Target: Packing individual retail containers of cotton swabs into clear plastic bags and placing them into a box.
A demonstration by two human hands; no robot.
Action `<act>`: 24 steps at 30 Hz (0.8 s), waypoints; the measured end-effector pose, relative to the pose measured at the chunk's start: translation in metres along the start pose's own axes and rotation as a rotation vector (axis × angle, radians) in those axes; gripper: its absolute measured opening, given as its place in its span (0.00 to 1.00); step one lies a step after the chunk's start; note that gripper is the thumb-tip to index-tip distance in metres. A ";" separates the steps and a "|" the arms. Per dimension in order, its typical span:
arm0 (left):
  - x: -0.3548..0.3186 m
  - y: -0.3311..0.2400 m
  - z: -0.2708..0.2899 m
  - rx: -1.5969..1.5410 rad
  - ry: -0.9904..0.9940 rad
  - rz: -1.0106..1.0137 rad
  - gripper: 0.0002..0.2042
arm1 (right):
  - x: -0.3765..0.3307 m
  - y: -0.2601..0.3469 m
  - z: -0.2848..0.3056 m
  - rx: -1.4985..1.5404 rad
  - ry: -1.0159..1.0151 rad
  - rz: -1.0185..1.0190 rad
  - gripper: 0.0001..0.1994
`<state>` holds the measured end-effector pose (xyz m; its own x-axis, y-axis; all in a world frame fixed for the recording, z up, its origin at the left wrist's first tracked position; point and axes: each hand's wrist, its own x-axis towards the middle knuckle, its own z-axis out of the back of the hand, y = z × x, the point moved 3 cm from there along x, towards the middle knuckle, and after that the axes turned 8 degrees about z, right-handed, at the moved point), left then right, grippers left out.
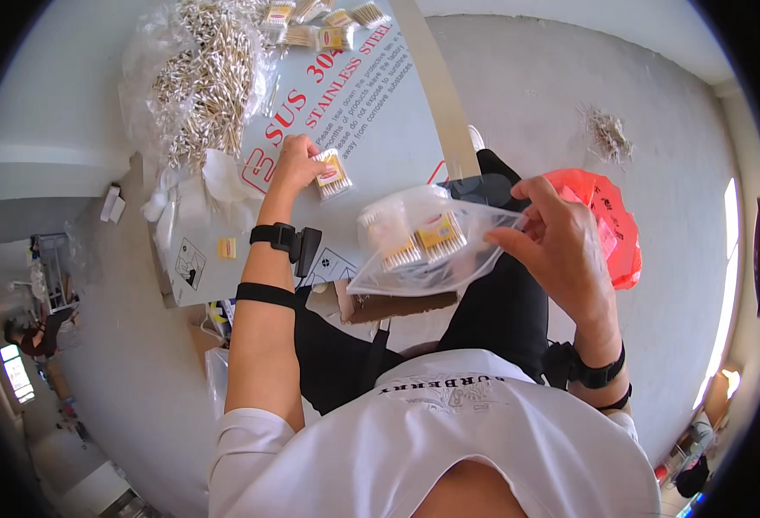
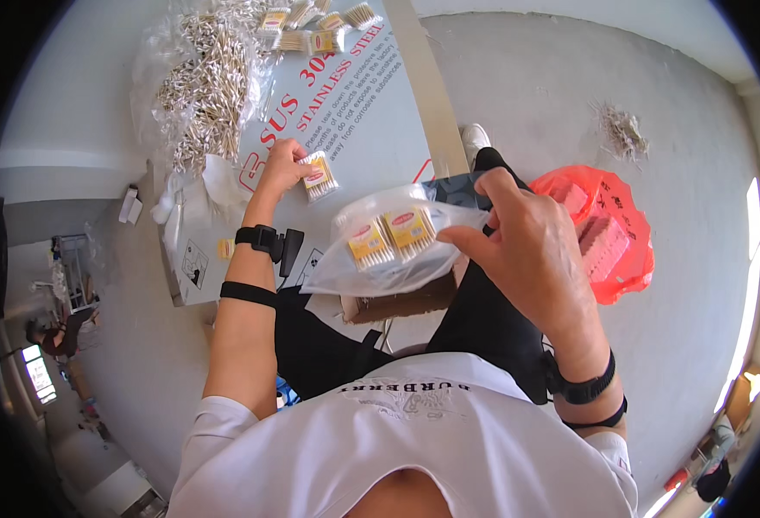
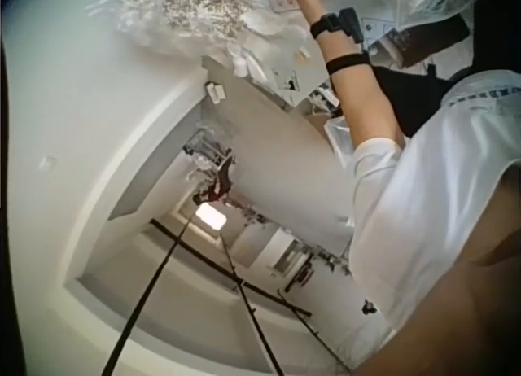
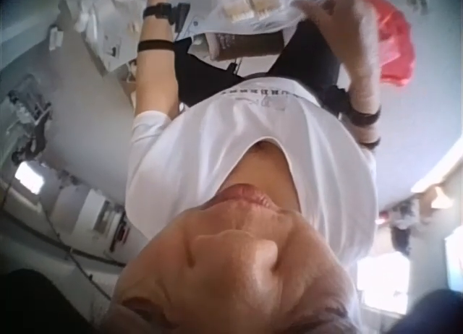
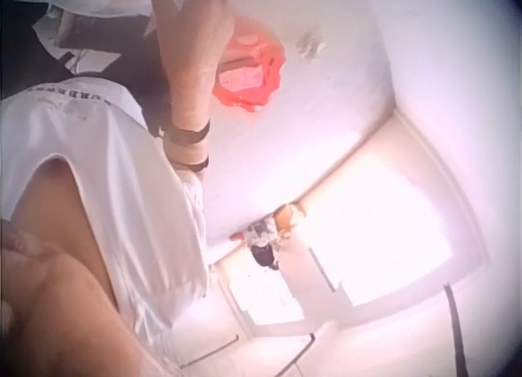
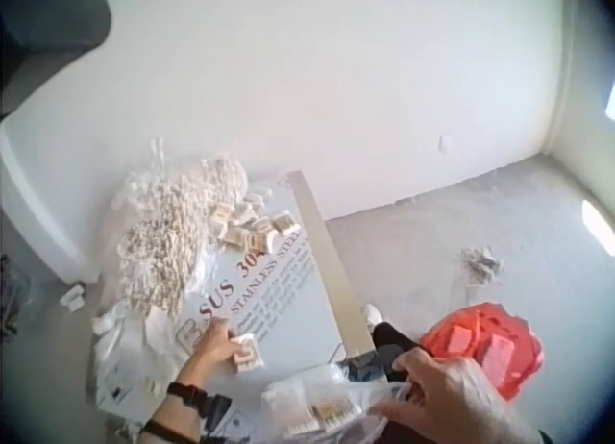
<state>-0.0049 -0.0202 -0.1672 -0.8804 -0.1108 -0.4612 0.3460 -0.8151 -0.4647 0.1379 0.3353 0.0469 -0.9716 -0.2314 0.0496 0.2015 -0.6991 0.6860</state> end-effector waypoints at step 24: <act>-0.217 -0.088 0.078 -1.233 -0.264 -0.398 0.13 | -0.007 0.003 -0.010 -0.026 -0.188 0.107 0.14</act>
<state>0.1307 0.0317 0.0328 -0.9775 -0.2072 -0.0390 -0.0067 0.2153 -0.9765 0.1465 0.3279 0.0409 -0.9502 -0.1760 0.2573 0.3051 -0.6951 0.6510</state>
